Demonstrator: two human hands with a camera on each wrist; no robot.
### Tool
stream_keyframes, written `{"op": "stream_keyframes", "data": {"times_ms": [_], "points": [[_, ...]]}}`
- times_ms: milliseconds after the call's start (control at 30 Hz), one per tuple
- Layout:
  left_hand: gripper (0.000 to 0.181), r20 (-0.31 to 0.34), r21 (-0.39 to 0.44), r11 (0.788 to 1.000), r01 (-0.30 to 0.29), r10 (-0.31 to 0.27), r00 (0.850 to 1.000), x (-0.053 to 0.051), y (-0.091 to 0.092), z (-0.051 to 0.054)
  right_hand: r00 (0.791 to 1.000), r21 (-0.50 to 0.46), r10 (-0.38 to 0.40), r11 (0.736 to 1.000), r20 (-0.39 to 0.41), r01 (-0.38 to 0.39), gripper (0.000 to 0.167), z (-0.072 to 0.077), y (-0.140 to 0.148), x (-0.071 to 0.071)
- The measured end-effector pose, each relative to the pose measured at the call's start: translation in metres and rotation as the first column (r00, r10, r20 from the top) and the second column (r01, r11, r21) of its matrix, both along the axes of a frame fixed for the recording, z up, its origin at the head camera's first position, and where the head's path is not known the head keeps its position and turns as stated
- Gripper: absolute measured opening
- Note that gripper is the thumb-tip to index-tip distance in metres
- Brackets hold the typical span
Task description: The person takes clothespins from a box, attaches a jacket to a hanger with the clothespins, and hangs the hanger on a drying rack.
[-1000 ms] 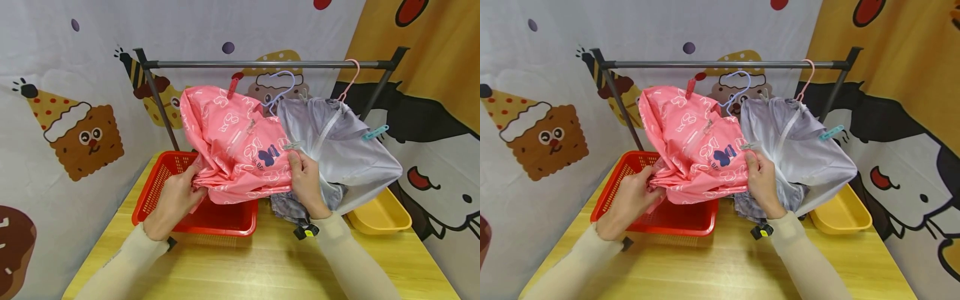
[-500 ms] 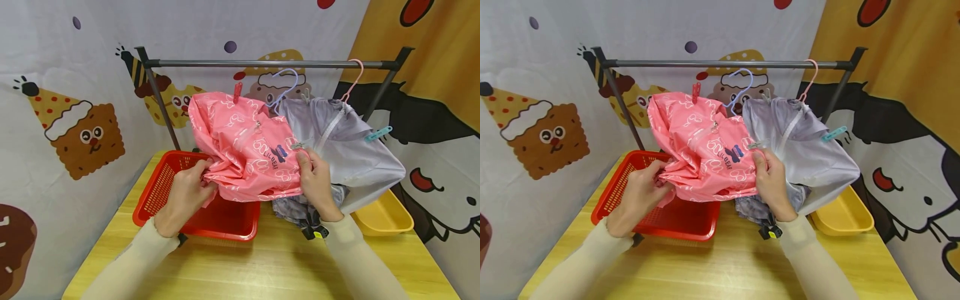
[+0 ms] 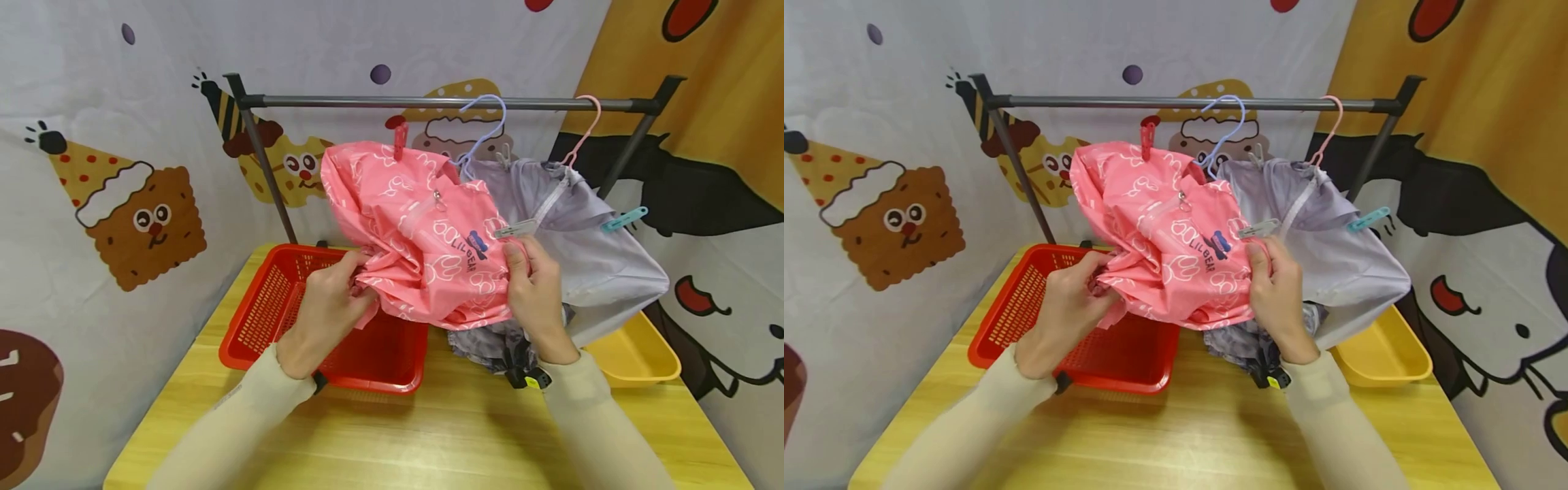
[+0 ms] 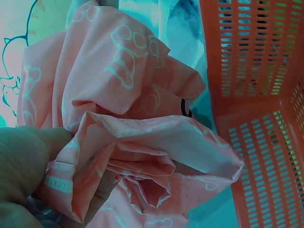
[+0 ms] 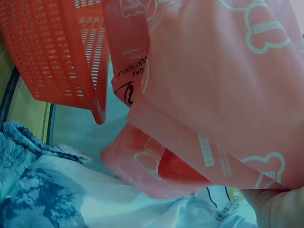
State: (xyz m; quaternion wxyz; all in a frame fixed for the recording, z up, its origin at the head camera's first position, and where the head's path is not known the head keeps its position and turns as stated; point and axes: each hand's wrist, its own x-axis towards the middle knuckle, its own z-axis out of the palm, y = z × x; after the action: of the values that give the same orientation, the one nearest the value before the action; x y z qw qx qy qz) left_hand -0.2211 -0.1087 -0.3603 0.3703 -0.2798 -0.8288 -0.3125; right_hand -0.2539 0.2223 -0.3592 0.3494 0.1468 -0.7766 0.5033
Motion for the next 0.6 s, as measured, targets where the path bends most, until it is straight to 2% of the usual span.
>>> {"op": "stream_keyframes", "data": {"times_ms": [267, 600], "points": [[0.023, 0.014, 0.022, 0.998, 0.052, -0.053, 0.999, -0.009, 0.021, 0.001, 1.0, 0.008, 0.003, 1.0, -0.021, -0.003, 0.023, 0.003, 0.005, 0.002], [0.021, 0.034, 0.05, 0.993, 0.104, -0.105, 0.994, -0.017, 0.039, 0.001, 0.998, -0.003, -0.045, 0.999, -0.05, 0.044, 0.022, 0.006, 0.015, 0.0]]}}
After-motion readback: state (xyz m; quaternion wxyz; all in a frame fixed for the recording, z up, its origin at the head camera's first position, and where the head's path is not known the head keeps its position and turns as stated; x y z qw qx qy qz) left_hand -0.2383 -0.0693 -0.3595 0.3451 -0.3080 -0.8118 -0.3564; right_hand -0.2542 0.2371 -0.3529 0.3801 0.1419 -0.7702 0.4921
